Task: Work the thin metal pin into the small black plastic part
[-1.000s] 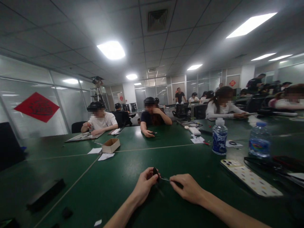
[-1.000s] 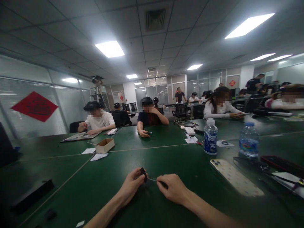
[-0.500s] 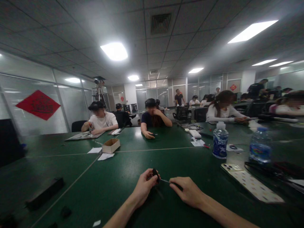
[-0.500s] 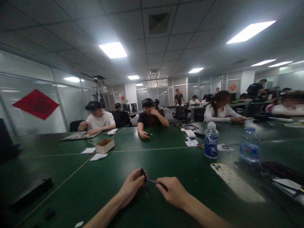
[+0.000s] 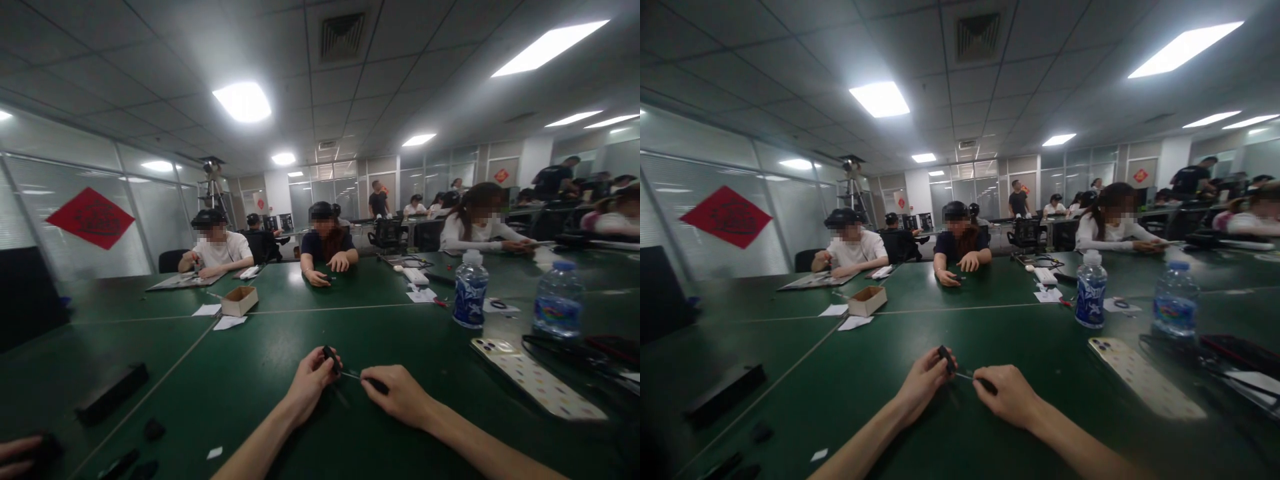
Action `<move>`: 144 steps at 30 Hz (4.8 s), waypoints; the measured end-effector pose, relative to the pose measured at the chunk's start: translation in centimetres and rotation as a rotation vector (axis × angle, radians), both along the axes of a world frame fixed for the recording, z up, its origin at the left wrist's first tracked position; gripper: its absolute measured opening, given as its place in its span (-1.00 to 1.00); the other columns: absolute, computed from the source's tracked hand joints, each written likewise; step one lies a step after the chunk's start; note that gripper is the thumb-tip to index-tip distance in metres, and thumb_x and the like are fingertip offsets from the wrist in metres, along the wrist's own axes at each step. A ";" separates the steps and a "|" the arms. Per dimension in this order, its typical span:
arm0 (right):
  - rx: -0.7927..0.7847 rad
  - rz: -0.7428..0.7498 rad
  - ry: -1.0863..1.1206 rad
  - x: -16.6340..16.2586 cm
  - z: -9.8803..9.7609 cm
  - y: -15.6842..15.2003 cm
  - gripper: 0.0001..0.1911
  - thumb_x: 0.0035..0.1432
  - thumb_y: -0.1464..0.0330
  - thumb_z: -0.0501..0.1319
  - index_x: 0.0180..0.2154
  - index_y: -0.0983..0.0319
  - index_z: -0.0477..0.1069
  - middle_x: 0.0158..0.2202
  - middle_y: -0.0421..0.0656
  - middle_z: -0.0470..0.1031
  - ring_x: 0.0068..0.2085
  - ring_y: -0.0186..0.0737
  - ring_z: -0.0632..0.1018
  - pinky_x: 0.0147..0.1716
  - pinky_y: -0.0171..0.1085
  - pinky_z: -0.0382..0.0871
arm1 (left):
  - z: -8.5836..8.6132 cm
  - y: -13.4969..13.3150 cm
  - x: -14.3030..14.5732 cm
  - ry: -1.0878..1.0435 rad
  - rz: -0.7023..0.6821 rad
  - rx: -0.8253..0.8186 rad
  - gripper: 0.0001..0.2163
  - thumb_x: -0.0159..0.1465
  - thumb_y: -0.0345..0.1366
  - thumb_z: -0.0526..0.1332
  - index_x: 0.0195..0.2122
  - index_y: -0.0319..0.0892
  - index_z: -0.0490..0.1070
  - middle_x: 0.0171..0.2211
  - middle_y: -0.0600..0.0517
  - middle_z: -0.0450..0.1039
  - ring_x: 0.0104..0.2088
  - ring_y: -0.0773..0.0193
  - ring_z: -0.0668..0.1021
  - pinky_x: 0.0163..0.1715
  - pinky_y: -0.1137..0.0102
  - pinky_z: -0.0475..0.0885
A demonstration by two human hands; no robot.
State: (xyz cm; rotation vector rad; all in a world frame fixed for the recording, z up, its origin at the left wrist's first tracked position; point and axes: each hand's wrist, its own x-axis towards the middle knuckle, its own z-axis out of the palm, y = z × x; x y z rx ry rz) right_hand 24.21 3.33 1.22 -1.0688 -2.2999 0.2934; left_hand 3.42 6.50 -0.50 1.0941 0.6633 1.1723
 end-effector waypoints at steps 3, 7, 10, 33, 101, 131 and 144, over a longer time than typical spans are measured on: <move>-0.013 -0.011 -0.012 -0.1 0.2 -0.2 -0.72 0.22 0.31 0.02 -0.25 0.24 0.48 -0.40 -0.15 0.51 -0.40 -0.27 0.50 -0.35 -0.34 0.34 | 0.1 0.0 0.0 -0.005 0.009 -0.003 -0.69 0.05 -0.23 0.35 -0.19 -0.22 0.43 -0.25 -0.06 0.44 -0.21 0.23 0.48 -0.15 0.33 0.36; -0.035 -0.014 -0.018 0.0 0.5 -0.3 -0.71 0.22 0.31 0.01 -0.25 0.24 0.48 -0.40 -0.15 0.51 -0.40 -0.27 0.49 -0.37 -0.34 0.33 | 0.2 -0.2 -0.1 -0.014 0.014 -0.002 -0.66 0.03 -0.24 0.36 -0.17 -0.23 0.44 -0.22 -0.09 0.44 -0.18 0.20 0.48 -0.09 0.29 0.35; -0.039 -0.032 -0.003 0.0 0.5 -0.3 -0.71 0.22 0.31 0.00 -0.24 0.24 0.47 -0.37 -0.14 0.52 -0.38 -0.27 0.50 -0.36 -0.34 0.33 | 0.3 -0.2 0.0 -0.012 0.020 -0.013 -0.65 0.01 -0.25 0.38 -0.17 -0.23 0.44 -0.23 -0.10 0.44 -0.18 0.20 0.49 -0.07 0.26 0.34; -0.020 0.005 -0.023 0.1 0.8 -0.4 -0.71 0.22 0.30 0.01 -0.27 0.24 0.48 -0.40 -0.15 0.51 -0.41 -0.28 0.49 -0.38 -0.34 0.32 | 1.0 -0.8 -0.2 0.203 -0.021 0.123 -0.74 0.06 -0.31 0.29 -0.20 -0.24 0.45 -0.27 -0.05 0.46 -0.22 0.20 0.46 -0.15 0.33 0.34; -0.060 0.018 0.031 0.2 1.1 -0.8 -0.75 0.27 0.30 -0.04 -0.19 0.22 0.37 -0.32 -0.15 0.47 -0.34 -0.25 0.49 -0.34 -0.32 0.32 | 0.5 -0.5 -0.1 0.070 -0.054 -0.025 -0.72 0.13 -0.21 0.28 -0.17 -0.23 0.39 -0.28 -0.04 0.40 -0.26 0.28 0.48 -0.25 0.37 0.40; -0.072 -0.057 -0.014 -0.1 0.8 -0.6 -0.73 0.20 0.29 0.00 -0.25 0.23 0.42 -0.44 -0.18 0.47 -0.46 -0.31 0.45 -0.44 -0.36 0.27 | -0.2 0.0 -0.1 0.085 0.019 0.076 -0.68 0.03 -0.31 0.35 -0.19 -0.20 0.37 -0.19 -0.08 0.40 -0.15 0.16 0.48 -0.10 0.24 0.38; -0.041 -0.041 -0.011 0.1 0.0 -0.1 -0.76 0.21 0.30 0.01 -0.26 0.24 0.42 -0.45 -0.19 0.46 -0.47 -0.32 0.45 -0.46 -0.37 0.26 | -0.3 0.0 -0.1 0.118 0.009 0.082 -0.74 0.07 -0.34 0.30 -0.20 -0.21 0.36 -0.20 -0.07 0.40 -0.16 0.18 0.48 -0.12 0.27 0.38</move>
